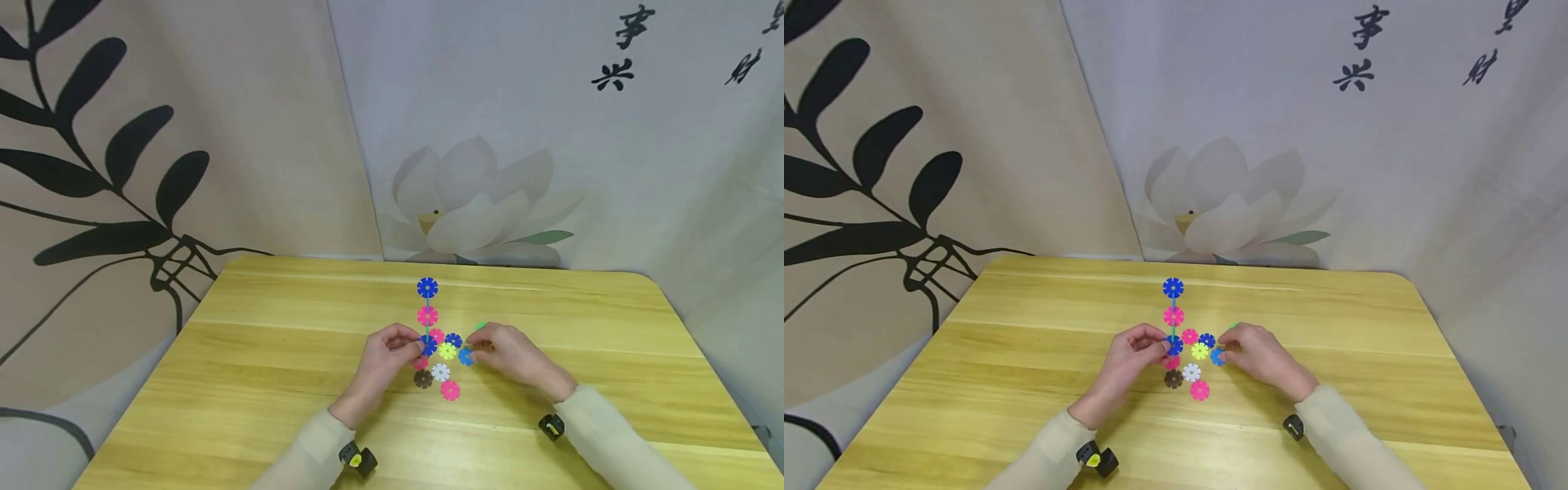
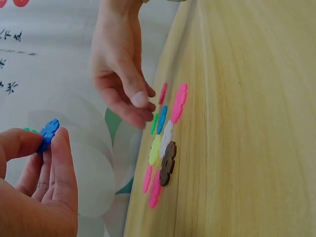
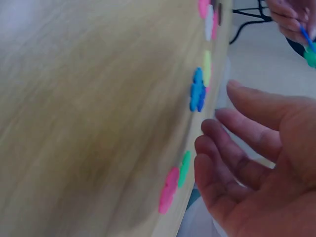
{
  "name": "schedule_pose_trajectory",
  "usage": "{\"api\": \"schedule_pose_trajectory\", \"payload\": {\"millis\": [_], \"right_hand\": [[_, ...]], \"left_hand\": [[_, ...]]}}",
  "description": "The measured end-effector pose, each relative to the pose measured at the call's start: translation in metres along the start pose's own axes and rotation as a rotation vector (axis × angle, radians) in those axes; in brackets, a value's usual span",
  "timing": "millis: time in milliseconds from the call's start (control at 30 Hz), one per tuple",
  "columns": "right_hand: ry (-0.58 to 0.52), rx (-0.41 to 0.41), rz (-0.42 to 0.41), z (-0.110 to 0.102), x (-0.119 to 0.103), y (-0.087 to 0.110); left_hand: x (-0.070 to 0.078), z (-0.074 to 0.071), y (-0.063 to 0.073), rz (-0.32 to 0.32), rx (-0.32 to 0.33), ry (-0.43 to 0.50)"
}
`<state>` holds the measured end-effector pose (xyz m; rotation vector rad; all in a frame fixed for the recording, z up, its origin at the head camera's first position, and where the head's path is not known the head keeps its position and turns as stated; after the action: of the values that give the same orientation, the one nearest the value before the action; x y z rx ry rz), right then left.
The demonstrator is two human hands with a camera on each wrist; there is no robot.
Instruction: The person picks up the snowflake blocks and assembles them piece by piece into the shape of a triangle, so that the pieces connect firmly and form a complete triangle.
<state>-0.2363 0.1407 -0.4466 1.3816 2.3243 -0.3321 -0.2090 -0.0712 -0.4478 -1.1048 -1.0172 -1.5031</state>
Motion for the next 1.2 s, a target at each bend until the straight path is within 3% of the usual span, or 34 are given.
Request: {"api": "schedule_pose_trajectory", "payload": {"millis": [200,400,600,767,867,1033,1200], "right_hand": [[0.096,-0.034,0.006,0.013,-0.004,-0.006],[0.101,-0.02,0.047,0.018,-0.004,-0.005],[-0.024,-0.015,0.136,0.015,0.003,0.0],[-0.233,0.005,0.193,0.007,0.006,0.009],[-0.348,0.036,0.178,0.001,0.002,0.015],[-0.422,0.109,0.141,-0.008,-0.006,0.025],[-0.457,0.158,0.184,-0.011,-0.004,0.032]], "left_hand": [[-0.001,-0.001,0.001,-0.014,-0.007,0.027],[-0.004,0.0,0.002,-0.03,0.008,0.05],[-0.004,0.004,0.002,-0.032,-0.009,0.071],[-0.006,0.008,0.003,-0.054,-0.015,0.087],[-0.006,0.011,0.004,-0.064,-0.018,0.095],[-0.008,0.012,0.004,-0.078,-0.01,0.112],[-0.011,0.012,0.002,-0.087,-0.003,0.136]]}}
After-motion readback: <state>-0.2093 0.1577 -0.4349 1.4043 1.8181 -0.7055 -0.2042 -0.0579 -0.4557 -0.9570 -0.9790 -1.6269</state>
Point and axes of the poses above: each hand's wrist, its own y-axis away from the middle knuckle, its own z-axis out of the palm, x = y × z, the point moved 8 cm from there along -y, towards the middle knuckle, and after that the axes turned 9 degrees about y, right-handed, at the moved point
